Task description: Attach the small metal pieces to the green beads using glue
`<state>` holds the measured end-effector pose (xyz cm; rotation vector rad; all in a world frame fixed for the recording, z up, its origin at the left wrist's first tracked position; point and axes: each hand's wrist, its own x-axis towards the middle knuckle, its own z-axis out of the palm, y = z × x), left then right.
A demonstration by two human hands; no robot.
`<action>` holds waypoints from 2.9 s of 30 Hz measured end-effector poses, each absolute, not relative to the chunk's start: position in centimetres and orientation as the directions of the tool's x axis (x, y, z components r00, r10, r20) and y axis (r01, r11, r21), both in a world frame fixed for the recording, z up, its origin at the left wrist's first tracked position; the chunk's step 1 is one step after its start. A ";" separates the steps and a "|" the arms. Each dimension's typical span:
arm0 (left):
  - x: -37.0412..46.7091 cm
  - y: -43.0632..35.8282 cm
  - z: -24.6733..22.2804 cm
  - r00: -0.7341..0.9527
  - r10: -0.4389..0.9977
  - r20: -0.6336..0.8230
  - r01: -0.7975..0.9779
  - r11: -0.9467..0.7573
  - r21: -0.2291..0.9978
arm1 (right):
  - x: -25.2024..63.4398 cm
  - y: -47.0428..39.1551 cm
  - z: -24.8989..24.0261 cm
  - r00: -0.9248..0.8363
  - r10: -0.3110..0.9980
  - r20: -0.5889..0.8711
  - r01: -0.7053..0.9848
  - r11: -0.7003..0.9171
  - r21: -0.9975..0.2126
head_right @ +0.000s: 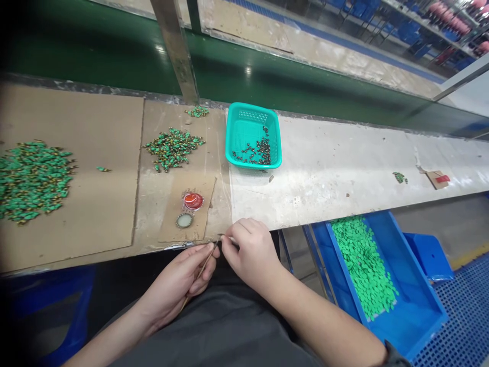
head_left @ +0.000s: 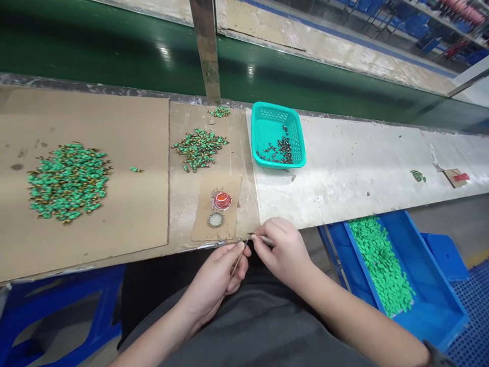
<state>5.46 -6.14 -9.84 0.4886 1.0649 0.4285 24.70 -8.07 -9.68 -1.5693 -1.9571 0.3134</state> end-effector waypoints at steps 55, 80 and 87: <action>4.4 -5.9 -10.9 0.568 0.469 -0.676 -0.238 0.880 0.411 | 25.2 -8.3 -9.1 -0.040 0.953 0.302 0.743 0.230 -0.629; 5.0 -5.7 -10.2 0.503 0.535 -0.678 -0.152 0.828 0.540 | 24.6 -8.5 -9.6 -0.090 0.957 0.275 0.804 0.233 -0.548; 5.0 -5.6 -10.1 0.499 0.543 -0.675 -0.142 0.820 0.555 | 24.7 -8.5 -9.8 -0.095 0.955 0.280 0.821 0.234 -0.521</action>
